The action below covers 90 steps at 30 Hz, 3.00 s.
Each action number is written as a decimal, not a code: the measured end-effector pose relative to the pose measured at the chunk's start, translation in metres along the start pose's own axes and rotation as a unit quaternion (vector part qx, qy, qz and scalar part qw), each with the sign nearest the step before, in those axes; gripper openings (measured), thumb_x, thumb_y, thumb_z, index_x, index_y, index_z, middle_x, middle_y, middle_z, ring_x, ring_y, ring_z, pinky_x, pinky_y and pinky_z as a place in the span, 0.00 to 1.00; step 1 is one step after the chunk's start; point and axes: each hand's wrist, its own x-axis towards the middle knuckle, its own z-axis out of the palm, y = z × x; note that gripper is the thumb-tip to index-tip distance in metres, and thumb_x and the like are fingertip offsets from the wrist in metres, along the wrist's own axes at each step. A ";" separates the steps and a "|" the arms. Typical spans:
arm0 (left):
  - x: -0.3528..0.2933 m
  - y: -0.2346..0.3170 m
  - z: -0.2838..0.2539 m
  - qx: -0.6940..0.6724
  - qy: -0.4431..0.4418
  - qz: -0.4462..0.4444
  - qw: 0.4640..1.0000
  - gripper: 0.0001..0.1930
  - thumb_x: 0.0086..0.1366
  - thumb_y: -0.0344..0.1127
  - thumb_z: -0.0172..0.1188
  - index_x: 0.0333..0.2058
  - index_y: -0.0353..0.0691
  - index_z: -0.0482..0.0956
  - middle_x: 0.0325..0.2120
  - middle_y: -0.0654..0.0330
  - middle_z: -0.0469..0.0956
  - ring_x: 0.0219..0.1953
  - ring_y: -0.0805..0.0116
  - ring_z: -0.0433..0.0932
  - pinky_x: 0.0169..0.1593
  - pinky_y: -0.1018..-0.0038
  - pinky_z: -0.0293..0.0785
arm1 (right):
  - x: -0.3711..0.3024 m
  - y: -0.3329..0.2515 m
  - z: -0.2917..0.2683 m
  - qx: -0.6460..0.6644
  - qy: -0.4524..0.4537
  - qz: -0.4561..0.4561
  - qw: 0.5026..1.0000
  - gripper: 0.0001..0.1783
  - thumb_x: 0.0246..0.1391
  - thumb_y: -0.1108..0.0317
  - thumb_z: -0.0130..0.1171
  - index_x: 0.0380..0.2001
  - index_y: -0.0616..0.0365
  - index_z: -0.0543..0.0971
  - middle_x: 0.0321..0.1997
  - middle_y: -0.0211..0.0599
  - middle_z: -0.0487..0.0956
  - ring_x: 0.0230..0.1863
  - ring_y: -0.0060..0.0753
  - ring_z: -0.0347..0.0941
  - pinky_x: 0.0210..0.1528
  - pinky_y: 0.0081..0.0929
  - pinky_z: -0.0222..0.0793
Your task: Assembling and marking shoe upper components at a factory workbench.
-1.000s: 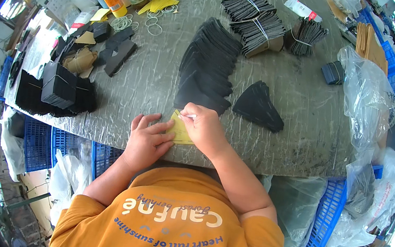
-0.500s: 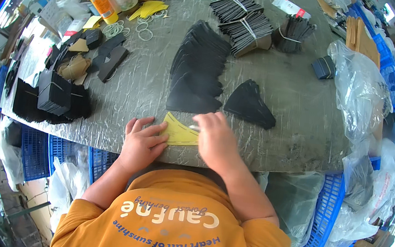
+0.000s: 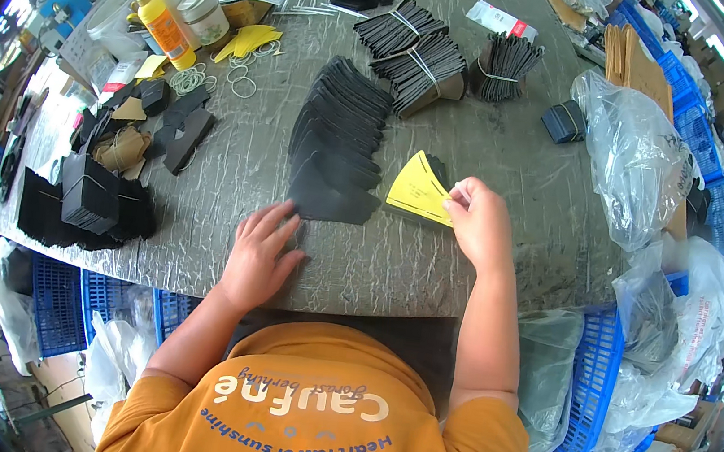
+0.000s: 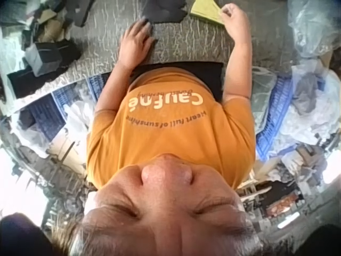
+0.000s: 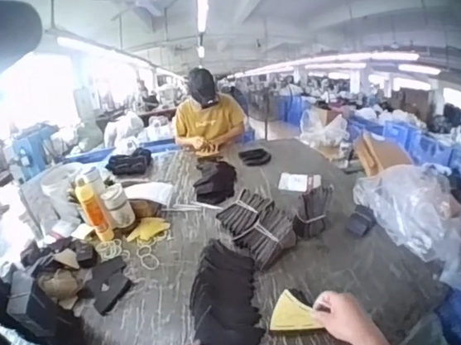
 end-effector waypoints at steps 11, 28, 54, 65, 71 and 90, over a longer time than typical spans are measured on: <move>-0.049 0.027 0.005 0.027 -0.076 0.043 0.996 0.22 0.57 0.33 0.68 0.51 0.35 0.79 0.59 0.52 0.74 0.64 0.51 0.68 0.64 0.52 0.64 | -0.061 -0.034 0.066 0.186 -0.156 -0.078 0.967 0.03 0.58 0.73 0.63 0.35 0.61 0.80 0.31 0.39 0.83 0.34 0.30 0.82 0.37 0.29 0.74; -0.038 0.013 0.001 -0.040 -0.024 0.035 0.998 0.19 0.52 0.31 0.71 0.45 0.39 0.82 0.55 0.56 0.78 0.56 0.49 0.73 0.57 0.54 0.68 | -0.108 -0.040 0.092 -0.154 -0.089 -0.244 0.953 0.24 0.41 0.66 0.75 0.45 0.57 0.82 0.41 0.33 0.73 0.44 0.40 0.71 0.40 0.37 0.74; -0.032 0.009 -0.005 -0.060 -0.044 -0.003 0.997 0.19 0.50 0.29 0.72 0.43 0.39 0.84 0.55 0.58 0.79 0.55 0.49 0.74 0.57 0.56 0.71 | -0.108 -0.035 0.102 -0.130 -0.068 -0.246 0.958 0.24 0.38 0.64 0.77 0.42 0.57 0.83 0.38 0.34 0.73 0.39 0.41 0.73 0.37 0.36 0.74; -0.029 0.006 -0.007 -0.058 -0.046 0.004 0.997 0.19 0.50 0.30 0.71 0.44 0.39 0.84 0.55 0.61 0.79 0.54 0.50 0.74 0.58 0.57 0.71 | -0.077 -0.051 0.065 0.023 0.046 -0.294 0.954 0.04 0.62 0.74 0.53 0.33 0.61 0.76 0.37 0.43 0.74 0.39 0.47 0.71 0.41 0.37 0.67; -0.029 0.004 -0.005 -0.067 -0.058 -0.001 0.996 0.19 0.51 0.32 0.72 0.45 0.43 0.85 0.55 0.62 0.79 0.55 0.51 0.74 0.58 0.57 0.71 | -0.097 -0.055 0.109 0.190 -0.163 -0.208 0.946 0.06 0.56 0.78 0.63 0.34 0.61 0.76 0.30 0.45 0.76 0.30 0.48 0.76 0.33 0.35 0.71; -0.028 0.006 -0.007 -0.040 -0.060 0.007 0.997 0.20 0.51 0.32 0.72 0.45 0.42 0.84 0.56 0.65 0.79 0.56 0.53 0.73 0.58 0.57 0.69 | -0.095 -0.040 0.049 0.065 -0.189 -0.132 0.971 0.05 0.53 0.80 0.61 0.28 0.63 0.74 0.26 0.45 0.76 0.27 0.49 0.75 0.30 0.35 0.69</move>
